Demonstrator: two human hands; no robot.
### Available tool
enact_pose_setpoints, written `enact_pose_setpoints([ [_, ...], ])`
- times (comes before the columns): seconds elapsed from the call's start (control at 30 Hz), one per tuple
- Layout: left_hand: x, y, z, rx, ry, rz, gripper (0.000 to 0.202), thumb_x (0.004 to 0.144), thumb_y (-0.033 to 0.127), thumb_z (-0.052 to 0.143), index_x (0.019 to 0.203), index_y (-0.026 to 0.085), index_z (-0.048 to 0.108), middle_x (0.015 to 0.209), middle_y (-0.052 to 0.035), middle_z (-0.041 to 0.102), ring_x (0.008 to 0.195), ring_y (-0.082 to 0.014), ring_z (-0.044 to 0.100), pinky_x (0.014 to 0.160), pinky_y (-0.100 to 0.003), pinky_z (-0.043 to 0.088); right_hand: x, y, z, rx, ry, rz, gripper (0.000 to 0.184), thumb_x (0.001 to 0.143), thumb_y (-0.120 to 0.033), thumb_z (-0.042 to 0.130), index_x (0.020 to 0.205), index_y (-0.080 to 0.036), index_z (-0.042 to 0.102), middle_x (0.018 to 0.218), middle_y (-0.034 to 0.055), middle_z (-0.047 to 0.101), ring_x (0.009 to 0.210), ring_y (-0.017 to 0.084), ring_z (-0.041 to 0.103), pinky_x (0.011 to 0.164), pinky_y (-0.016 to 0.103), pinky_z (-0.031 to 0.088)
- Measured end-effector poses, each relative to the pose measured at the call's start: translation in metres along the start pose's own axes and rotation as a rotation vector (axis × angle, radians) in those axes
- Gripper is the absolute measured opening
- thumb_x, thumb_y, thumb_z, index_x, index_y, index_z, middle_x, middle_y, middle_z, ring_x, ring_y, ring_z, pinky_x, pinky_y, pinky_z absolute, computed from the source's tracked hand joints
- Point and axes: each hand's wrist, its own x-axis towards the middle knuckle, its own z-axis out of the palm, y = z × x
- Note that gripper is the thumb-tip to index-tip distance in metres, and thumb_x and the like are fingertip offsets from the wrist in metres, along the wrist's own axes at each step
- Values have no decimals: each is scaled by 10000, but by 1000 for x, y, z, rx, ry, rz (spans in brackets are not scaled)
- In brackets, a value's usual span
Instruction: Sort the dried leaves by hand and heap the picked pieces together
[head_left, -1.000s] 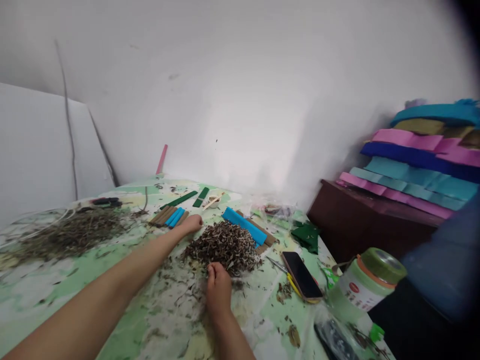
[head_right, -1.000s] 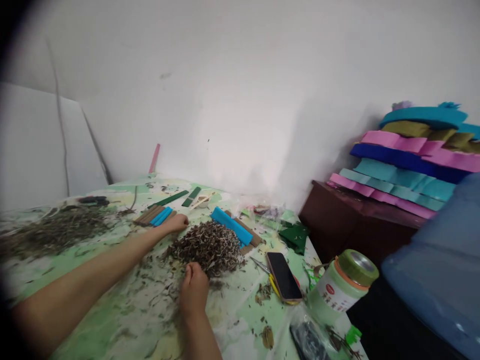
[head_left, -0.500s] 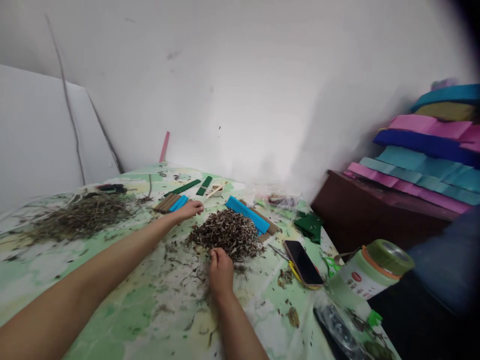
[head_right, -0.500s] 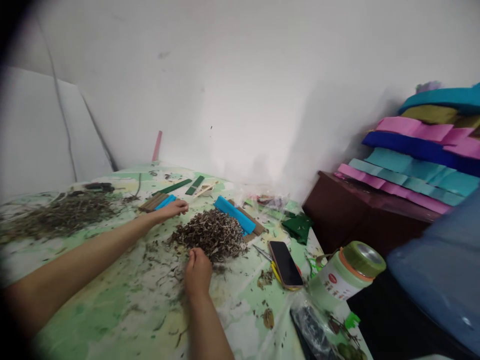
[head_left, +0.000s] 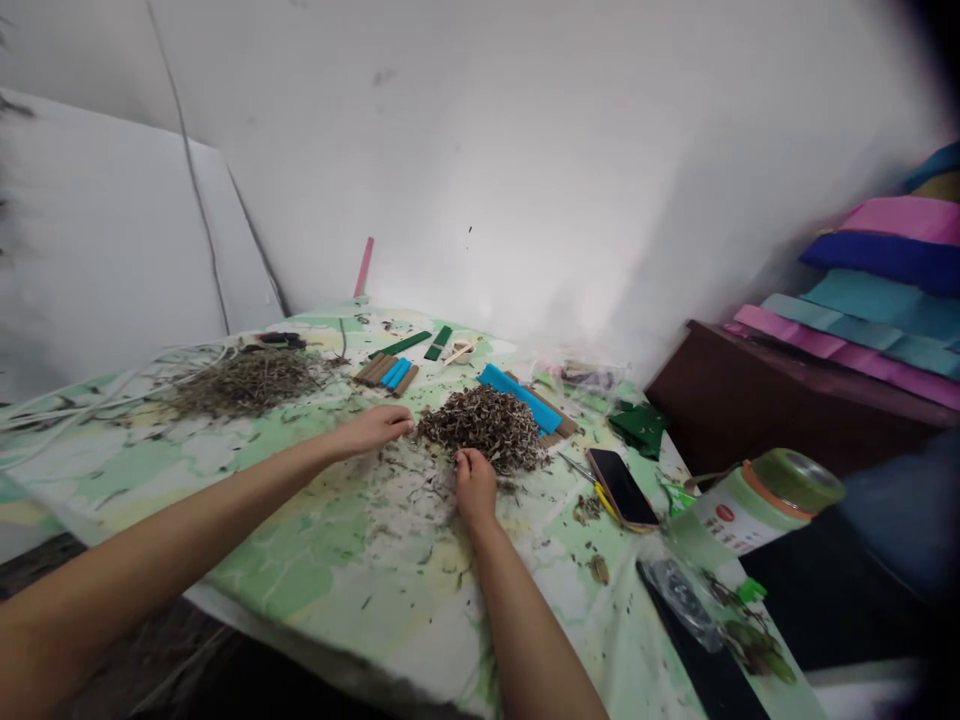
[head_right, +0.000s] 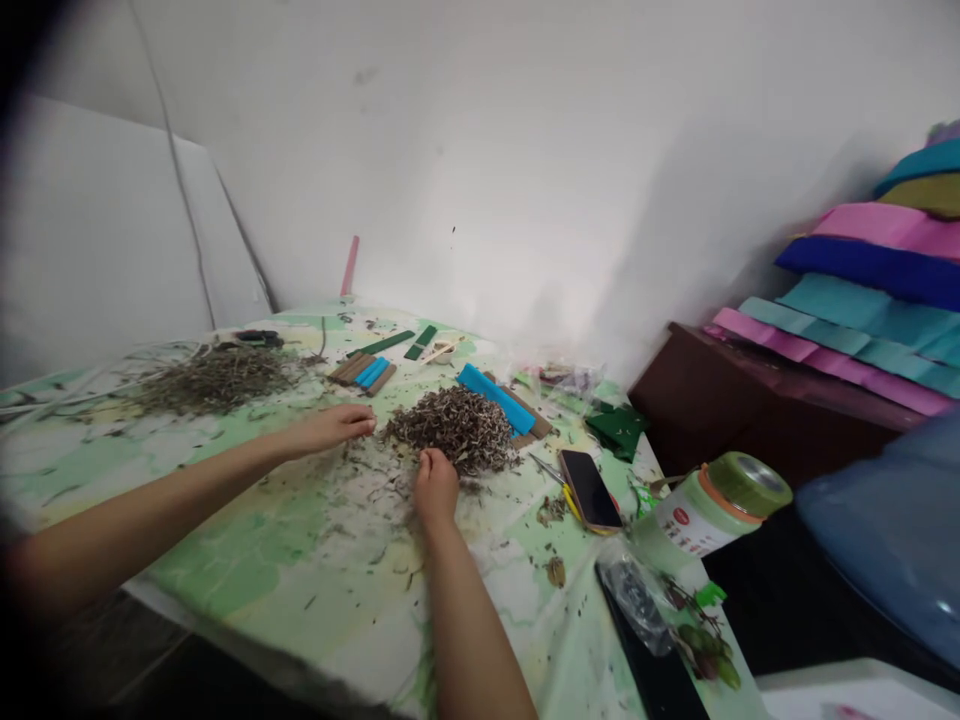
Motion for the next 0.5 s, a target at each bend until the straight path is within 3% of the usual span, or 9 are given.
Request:
enact_pose_setpoints([
  [0.1, -11, 2, 9, 122, 67, 40, 245, 790, 290, 472, 966, 159, 582, 1053, -95, 579, 1034, -253, 491, 920, -350, 362, 0, 0, 0, -5, 0, 0, 279, 863, -273, 396, 854, -162, 652, 786, 52, 668, 723, 167, 573, 671, 246, 386],
  [0.17, -20, 3, 18, 270, 52, 90, 290, 816, 277, 440, 1048, 152, 562, 1137, -122, 538, 1087, -268, 468, 941, -364, 341, -1, 0, 0, -9, 4, 0, 278, 864, -269, 397, 855, -161, 653, 791, 53, 669, 729, 166, 575, 675, 244, 389],
  [0.3, -44, 4, 44, 426, -110, 147, 213, 792, 342, 510, 851, 167, 616, 914, -92, 595, 889, -242, 558, 800, -318, 413, 0, 1, 1, -21, 4, 3, 279, 869, -269, 391, 866, -169, 652, 805, 49, 672, 747, 166, 581, 693, 244, 398],
  [0.5, -58, 8, 66, 423, -166, 127, 169, 800, 213, 419, 747, 169, 574, 836, -77, 595, 797, -216, 560, 707, -296, 402, 0, 0, -1, -60, -21, 15, 288, 879, -275, 374, 889, -183, 647, 832, 43, 677, 779, 167, 590, 702, 241, 404],
])
